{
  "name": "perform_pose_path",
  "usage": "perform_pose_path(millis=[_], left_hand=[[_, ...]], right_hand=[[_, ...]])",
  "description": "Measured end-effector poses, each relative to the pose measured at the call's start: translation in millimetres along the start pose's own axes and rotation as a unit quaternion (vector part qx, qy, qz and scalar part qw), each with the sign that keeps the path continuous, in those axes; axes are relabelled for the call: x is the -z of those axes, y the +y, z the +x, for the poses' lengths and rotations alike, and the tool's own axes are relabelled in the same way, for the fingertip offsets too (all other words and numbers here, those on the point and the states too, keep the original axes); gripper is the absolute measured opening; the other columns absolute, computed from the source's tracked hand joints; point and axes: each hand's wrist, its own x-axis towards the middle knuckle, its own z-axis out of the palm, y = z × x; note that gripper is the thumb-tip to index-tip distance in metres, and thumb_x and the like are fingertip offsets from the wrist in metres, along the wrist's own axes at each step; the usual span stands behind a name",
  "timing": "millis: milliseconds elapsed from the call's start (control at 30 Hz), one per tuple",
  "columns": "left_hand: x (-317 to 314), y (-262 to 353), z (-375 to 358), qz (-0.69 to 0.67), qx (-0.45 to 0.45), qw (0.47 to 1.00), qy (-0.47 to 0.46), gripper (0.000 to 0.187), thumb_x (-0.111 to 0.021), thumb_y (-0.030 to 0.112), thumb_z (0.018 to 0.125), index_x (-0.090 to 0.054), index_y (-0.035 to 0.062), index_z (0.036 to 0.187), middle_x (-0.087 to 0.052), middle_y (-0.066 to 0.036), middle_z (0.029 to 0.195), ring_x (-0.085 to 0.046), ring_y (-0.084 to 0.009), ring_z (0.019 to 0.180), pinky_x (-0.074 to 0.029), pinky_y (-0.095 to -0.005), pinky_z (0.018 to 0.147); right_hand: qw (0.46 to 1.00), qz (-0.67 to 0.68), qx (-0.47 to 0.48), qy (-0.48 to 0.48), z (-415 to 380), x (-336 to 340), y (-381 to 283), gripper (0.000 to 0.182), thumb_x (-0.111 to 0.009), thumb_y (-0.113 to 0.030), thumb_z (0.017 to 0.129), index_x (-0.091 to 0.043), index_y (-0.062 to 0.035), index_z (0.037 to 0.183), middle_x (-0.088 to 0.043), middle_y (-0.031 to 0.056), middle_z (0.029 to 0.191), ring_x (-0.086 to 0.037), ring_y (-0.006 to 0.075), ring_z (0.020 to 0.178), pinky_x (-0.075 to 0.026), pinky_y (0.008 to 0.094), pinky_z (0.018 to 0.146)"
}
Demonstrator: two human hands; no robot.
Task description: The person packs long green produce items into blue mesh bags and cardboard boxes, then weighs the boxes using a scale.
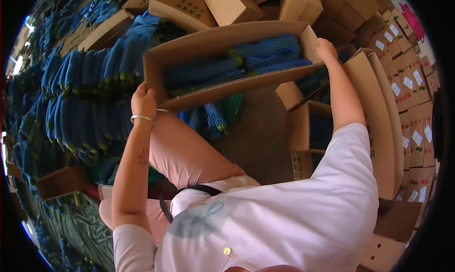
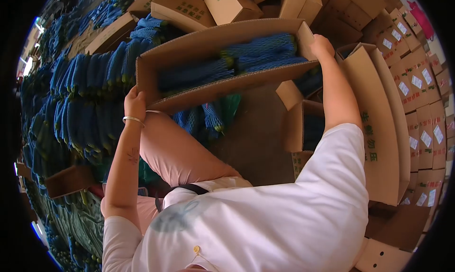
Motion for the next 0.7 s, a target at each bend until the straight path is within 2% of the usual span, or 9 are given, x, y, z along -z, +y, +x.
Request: perform_pose_path(millis=[33,200,267,333,400,500,533,600,700], left_hand=[[-22.1,13.4,-6.5,0.104,-0.021,0.994,-0.003,0.033,-0.052,0.013,0.081,-0.060,0.0009,0.110,-0.067,-0.016,0.093,-0.065,-0.0249,0.085,-0.048,-0.0332,0.077],[-104.7,15.1,-40.1,0.066,0.035,0.994,-0.078,0.035,-0.053,0.012,0.078,-0.046,-0.0004,0.110,-0.062,-0.026,0.088,-0.060,-0.0415,0.085,-0.047,-0.0432,0.076],[-151.8,11.2,-59.5,0.026,0.079,0.989,-0.125,0.034,-0.053,0.012,0.078,-0.043,0.0001,0.108,-0.061,-0.027,0.088,-0.060,-0.0428,0.085,-0.047,-0.0445,0.077],[-210.3,-3.7,-70.4,-0.116,0.139,0.967,-0.181,0.040,-0.055,0.008,0.078,-0.042,-0.0023,0.115,-0.061,-0.021,0.093,-0.063,-0.0267,0.084,-0.050,-0.0352,0.071],[-228.7,52.7,-94.6,0.101,0.077,0.964,-0.234,0.038,-0.053,0.004,0.080,-0.041,-0.0013,0.115,-0.061,-0.017,0.098,-0.063,-0.0248,0.086,-0.052,-0.0344,0.071],[-246.0,38.4,-84.6,-0.193,0.158,0.933,-0.259,0.036,-0.054,0.002,0.079,-0.041,-0.0007,0.113,-0.060,-0.015,0.099,-0.063,-0.0233,0.087,-0.053,-0.0336,0.068],[-252.2,31.5,-82.2,-0.102,0.084,0.954,-0.270,0.038,-0.056,0.003,0.079,-0.040,-0.0011,0.113,-0.060,-0.016,0.100,-0.064,-0.0237,0.084,-0.055,-0.0334,0.063],[-257.4,31.2,-77.4,-0.077,0.109,0.944,-0.301,0.039,-0.057,0.004,0.079,-0.039,-0.0016,0.113,-0.059,-0.016,0.100,-0.065,-0.0244,0.083,-0.057,-0.0333,0.058],[-247.2,67.5,-78.0,-0.078,0.155,0.926,-0.335,0.039,-0.059,0.005,0.079,-0.038,-0.0045,0.111,-0.058,-0.019,0.100,-0.066,-0.0264,0.084,-0.059,-0.0336,0.059]], right_hand=[[0.999,-0.039,-0.017,0.019,14.6,4.1,-0.6,0.030,-0.049,-0.018,0.084,-0.061,-0.0100,0.111,-0.063,0.0125,0.112,-0.058,0.0311,0.107,-0.045,0.0429,0.088],[0.976,-0.171,-0.096,0.098,84.8,-6.8,60.0,0.036,-0.033,-0.020,0.092,-0.062,-0.0173,0.113,-0.063,0.0075,0.116,-0.058,0.0237,0.110,-0.033,0.0462,0.099],[0.971,-0.159,-0.118,0.133,60.2,22.1,25.7,0.031,-0.038,-0.023,0.092,-0.062,-0.0149,0.111,-0.063,0.0082,0.114,-0.058,0.0258,0.109,-0.039,0.0443,0.094],[0.983,0.002,0.039,0.178,60.9,21.3,1.3,0.025,-0.047,-0.024,0.090,-0.062,-0.0101,0.104,-0.066,0.0111,0.105,-0.062,0.0274,0.099,-0.046,0.0395,0.082],[0.952,0.192,0.227,0.075,-4.0,44.0,-56.1,0.023,-0.054,-0.024,0.086,-0.062,-0.0056,0.097,-0.065,0.0151,0.091,-0.064,0.0295,0.085,-0.049,0.0361,0.069],[0.918,0.163,0.349,-0.090,-172.9,74.7,-115.0,0.013,-0.054,-0.018,0.081,-0.060,-0.0066,0.078,-0.062,0.0150,0.068,-0.062,0.0334,0.065,-0.048,0.0409,0.060],[0.886,0.132,0.407,-0.176,-209.4,71.8,-118.8,0.012,-0.055,-0.019,0.080,-0.059,-0.0095,0.074,-0.062,0.0141,0.066,-0.062,0.0323,0.064,-0.048,0.0434,0.058],[0.791,0.118,0.478,-0.365,-247.3,25.1,-124.5,0.013,-0.057,-0.022,0.079,-0.059,-0.0084,0.078,-0.063,0.0135,0.067,-0.062,0.0322,0.064,-0.049,0.0442,0.062],[0.819,0.275,0.418,-0.279,-263.5,-119.2,-142.0,0.020,-0.053,-0.020,0.088,-0.056,-0.0079,0.104,-0.064,0.0129,0.097,-0.063,0.0268,0.085,-0.049,0.0390,0.074]])
